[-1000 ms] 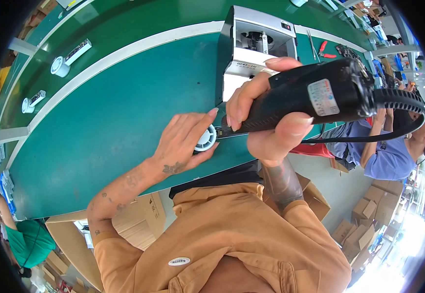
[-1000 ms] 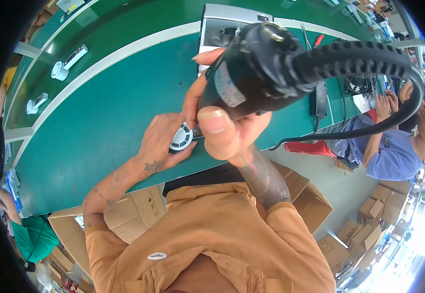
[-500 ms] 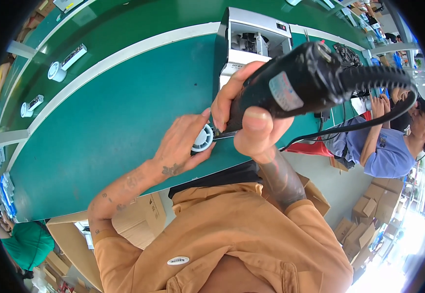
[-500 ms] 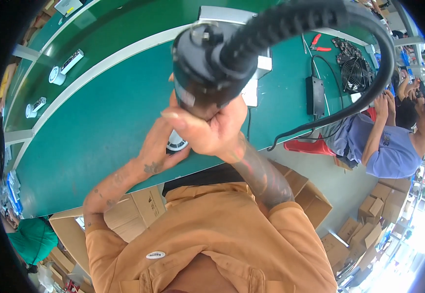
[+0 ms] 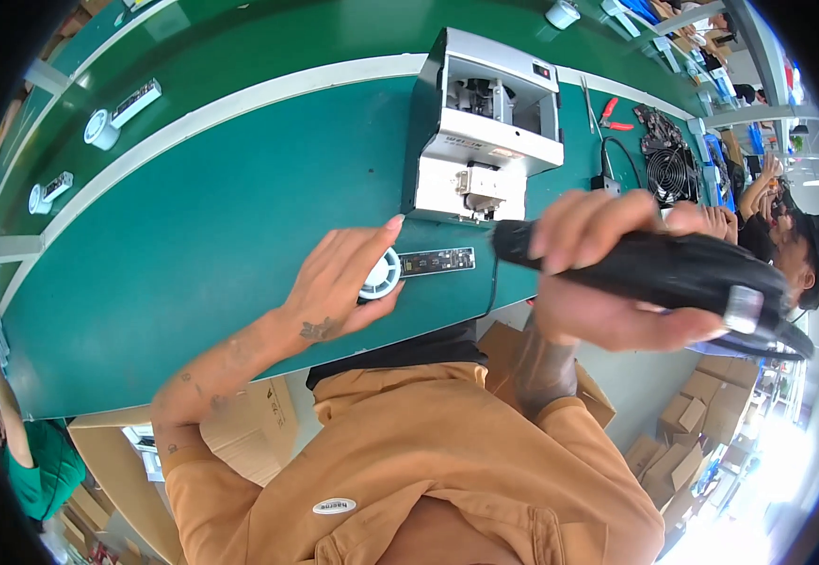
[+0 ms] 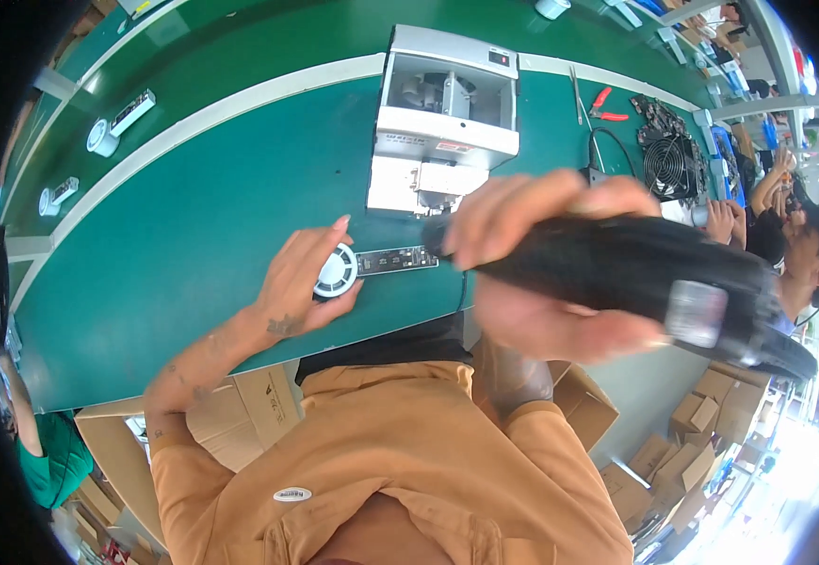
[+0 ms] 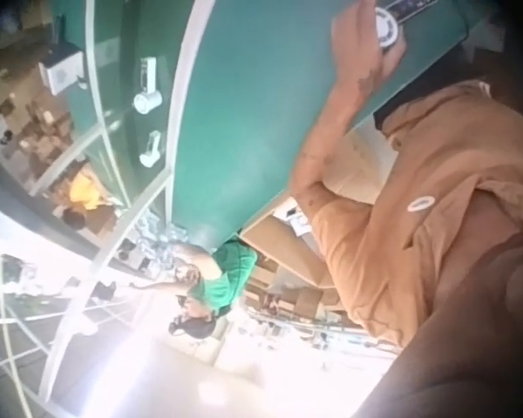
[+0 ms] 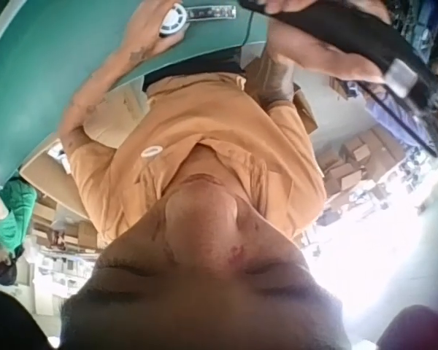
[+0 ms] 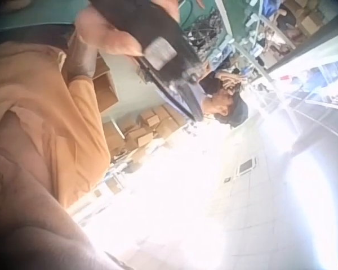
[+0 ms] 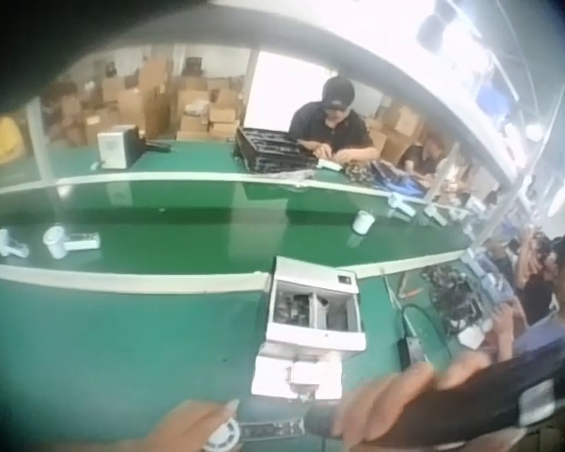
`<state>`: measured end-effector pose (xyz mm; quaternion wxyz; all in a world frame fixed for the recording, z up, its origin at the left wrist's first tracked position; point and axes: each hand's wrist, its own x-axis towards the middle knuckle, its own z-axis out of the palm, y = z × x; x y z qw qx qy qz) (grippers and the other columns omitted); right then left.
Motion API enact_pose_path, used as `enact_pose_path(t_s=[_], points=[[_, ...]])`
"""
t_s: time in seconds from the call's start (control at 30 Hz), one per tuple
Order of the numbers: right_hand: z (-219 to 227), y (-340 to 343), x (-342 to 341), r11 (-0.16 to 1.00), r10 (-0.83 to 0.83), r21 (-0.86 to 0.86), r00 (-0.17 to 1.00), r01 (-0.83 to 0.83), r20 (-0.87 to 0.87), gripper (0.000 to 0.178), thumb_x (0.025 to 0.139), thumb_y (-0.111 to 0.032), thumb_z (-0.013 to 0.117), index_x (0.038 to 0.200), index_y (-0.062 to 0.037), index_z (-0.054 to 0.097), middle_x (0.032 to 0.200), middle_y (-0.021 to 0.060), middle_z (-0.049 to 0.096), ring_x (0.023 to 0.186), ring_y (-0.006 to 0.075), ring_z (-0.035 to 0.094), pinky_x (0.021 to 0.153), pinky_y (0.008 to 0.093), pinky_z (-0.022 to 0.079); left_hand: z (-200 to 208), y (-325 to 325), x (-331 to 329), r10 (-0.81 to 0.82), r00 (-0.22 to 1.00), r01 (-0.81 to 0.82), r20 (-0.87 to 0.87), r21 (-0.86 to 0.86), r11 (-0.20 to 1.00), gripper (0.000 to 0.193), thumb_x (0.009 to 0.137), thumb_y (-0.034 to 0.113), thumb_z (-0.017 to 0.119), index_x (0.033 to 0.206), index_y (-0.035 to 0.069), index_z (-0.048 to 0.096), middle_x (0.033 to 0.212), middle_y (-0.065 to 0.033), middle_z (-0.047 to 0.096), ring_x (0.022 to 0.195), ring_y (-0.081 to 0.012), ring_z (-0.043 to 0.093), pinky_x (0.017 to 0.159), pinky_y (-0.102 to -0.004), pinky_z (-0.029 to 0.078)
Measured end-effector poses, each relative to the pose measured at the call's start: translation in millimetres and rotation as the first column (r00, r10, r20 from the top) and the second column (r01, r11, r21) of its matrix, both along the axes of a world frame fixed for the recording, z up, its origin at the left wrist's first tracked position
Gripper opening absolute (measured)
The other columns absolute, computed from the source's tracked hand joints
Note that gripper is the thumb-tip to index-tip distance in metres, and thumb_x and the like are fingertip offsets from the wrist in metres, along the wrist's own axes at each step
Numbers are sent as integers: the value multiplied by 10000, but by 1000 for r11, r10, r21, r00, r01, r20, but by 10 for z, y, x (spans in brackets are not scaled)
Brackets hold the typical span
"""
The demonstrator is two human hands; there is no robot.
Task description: The person assembles electronic components onto circuit boards by securing them with screws using an electric screwdriver.
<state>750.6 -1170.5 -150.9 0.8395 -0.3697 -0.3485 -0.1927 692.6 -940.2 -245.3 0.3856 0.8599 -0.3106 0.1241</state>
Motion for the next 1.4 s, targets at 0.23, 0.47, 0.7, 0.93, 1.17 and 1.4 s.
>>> enact_pose_path(t_s=[0.23,0.47,0.7,0.93,1.17,1.4], points=[[134,259,258,690,-625,-505,779,519,-54,789,926,-683,456,1229,46,425,560,105,485,406,193,470,395,320,415,-21,-12,2,-17,999,18,-28,32,999,821,704,70,804,1421,-33,416,1091,-179,620,942,-334,611,811,-408,490],[51,186,226,693,-600,-545,797,472,-72,749,921,-664,489,1205,26,420,564,102,474,419,187,460,406,321,404,-7,-54,7,-14,1000,15,-27,35,999,847,703,78,811,1436,-19,397,1087,-169,636,961,-343,617,828,-425,499],[41,290,-186,898,-259,-433,888,77,-380,894,864,-789,435,1355,-49,327,629,96,487,456,208,473,438,334,424,23,-130,19,-24,999,25,-44,14,1000,805,722,90,796,1429,-13,426,1112,-157,609,963,-321,597,809,-395,480],[-43,289,-222,878,-197,-477,885,-31,-421,860,859,-733,535,1314,-31,334,644,109,501,479,217,484,468,344,425,46,-188,35,-23,999,24,-23,26,999,788,739,107,785,1431,-11,425,1125,-152,601,979,-312,597,830,-392,478],[-136,230,-248,885,-217,-466,901,18,-377,843,872,-746,490,1303,-39,334,648,107,503,475,215,493,468,341,441,40,-221,30,-17,1000,18,-25,52,998,780,739,108,783,1427,-1,433,1130,-150,595,983,-315,595,837,-400,481],[-154,223,-269,943,-207,-324,894,74,-397,841,883,-768,422,1311,-50,334,640,108,506,464,206,492,443,338,442,51,-290,44,-26,999,27,-30,62,998,789,727,103,790,1426,3,436,1144,-148,591,980,-319,594,833,-399,484]])
